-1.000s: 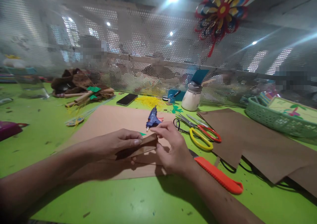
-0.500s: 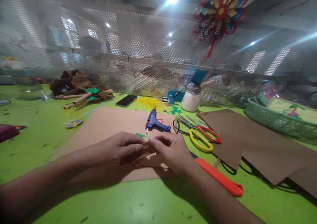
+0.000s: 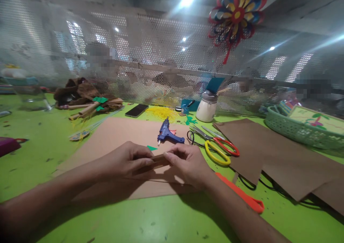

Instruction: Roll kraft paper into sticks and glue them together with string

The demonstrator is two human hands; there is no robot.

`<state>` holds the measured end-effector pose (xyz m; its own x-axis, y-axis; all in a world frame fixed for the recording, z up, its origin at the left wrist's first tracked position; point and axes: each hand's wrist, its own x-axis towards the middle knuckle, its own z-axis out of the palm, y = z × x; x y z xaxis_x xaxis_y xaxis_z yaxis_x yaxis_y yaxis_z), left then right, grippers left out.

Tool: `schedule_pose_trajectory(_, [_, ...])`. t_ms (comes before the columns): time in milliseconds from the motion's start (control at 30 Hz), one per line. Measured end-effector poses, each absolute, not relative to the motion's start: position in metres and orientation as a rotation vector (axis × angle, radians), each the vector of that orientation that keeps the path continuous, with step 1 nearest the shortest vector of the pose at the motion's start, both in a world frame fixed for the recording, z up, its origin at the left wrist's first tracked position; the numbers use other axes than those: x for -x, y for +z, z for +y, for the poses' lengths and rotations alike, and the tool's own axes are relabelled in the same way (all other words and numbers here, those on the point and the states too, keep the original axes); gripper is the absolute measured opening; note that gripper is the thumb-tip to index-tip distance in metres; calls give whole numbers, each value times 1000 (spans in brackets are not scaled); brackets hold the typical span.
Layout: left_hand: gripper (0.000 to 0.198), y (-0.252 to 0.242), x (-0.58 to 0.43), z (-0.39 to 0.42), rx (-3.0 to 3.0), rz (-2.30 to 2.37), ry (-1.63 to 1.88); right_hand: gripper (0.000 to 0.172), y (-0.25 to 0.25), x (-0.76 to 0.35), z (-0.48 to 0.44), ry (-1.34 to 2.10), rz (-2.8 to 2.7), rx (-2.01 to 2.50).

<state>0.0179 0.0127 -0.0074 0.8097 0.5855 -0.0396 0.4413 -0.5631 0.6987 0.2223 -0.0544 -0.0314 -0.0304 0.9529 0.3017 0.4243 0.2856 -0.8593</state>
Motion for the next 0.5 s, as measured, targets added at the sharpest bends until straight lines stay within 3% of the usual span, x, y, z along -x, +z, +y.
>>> schedule_pose_trajectory(500, [31, -9, -18, 19, -2377, 721, 425, 9, -32, -223, -55, 578, -1661, 1258])
